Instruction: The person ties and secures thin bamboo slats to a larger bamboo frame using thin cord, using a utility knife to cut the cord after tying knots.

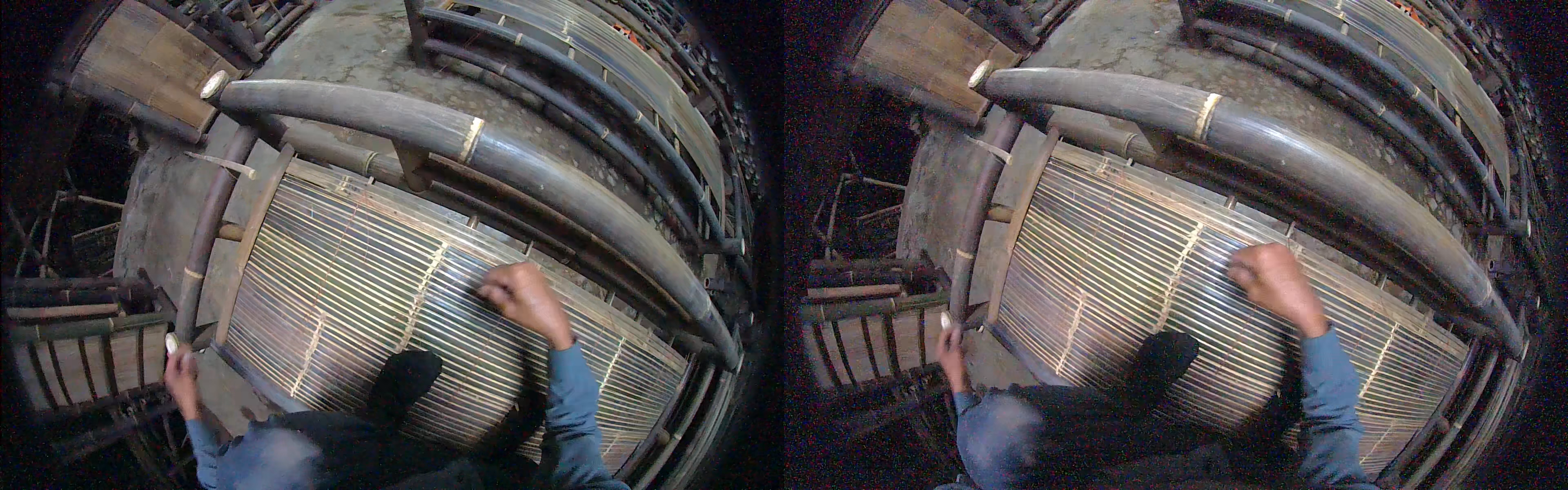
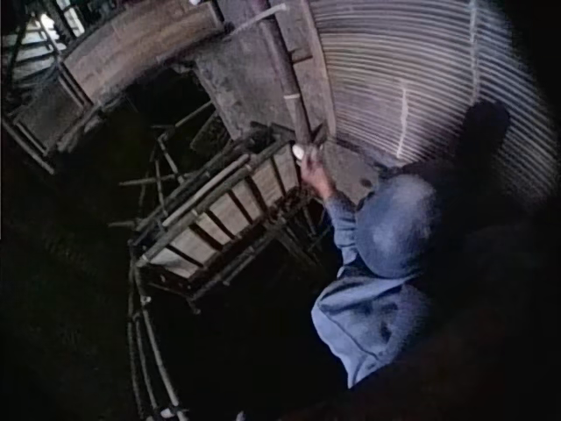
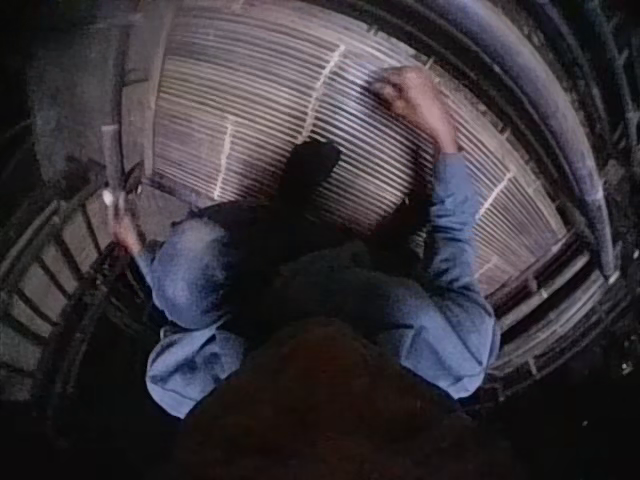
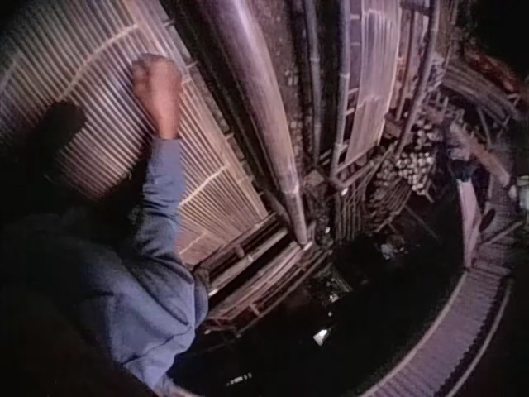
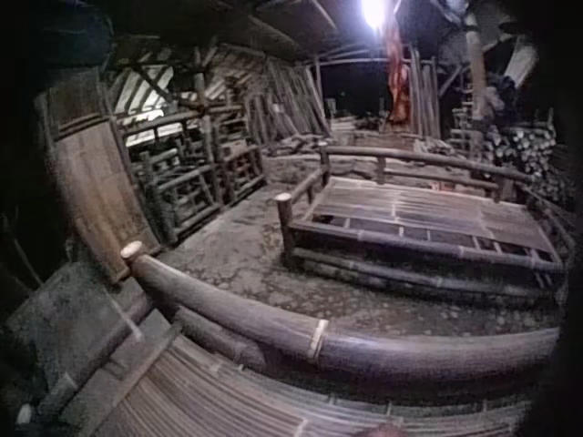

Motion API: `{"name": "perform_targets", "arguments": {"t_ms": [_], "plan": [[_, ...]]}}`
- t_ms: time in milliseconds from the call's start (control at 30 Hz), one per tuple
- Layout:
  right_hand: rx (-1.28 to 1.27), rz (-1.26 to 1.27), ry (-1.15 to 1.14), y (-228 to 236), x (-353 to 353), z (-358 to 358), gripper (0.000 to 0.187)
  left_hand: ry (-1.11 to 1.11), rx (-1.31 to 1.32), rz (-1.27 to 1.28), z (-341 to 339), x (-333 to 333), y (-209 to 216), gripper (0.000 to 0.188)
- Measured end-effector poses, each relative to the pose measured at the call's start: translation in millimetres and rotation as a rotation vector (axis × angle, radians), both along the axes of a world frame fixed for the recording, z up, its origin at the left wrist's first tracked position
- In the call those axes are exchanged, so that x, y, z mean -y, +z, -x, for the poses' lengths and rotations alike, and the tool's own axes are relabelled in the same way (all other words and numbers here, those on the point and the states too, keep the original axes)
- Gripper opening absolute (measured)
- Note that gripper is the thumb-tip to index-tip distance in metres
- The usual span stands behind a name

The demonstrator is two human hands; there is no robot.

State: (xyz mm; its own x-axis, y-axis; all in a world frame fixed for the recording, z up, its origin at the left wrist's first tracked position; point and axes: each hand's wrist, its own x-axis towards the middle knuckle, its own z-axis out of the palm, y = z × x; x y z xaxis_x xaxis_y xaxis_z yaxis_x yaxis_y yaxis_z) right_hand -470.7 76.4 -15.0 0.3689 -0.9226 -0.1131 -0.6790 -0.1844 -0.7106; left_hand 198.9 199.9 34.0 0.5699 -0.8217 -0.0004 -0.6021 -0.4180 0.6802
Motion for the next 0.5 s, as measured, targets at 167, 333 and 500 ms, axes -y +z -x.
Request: {"name": "perform_targets", "arguments": {"t_ms": [167, 333, 500], "plan": [[0.11, 0.128, 0.093, -0.1, -1.9, -103.0, 0.006, -1.061, -0.337, -0.238, 306.8, 115.4, 11.4, 0.062], [0.193, 0.111, 0.184, 6.4, 9.8, -103.3, 0.008, -1.021, -0.637, -0.467, 320.4, 124.2, -35.4, 0.02], [0.354, 0.254, 0.07, 2.1, 10.6, -121.9, 0.011, -1.006, -0.451, -0.509, 256.2, 137.4, -3.6, 0.018]]}}
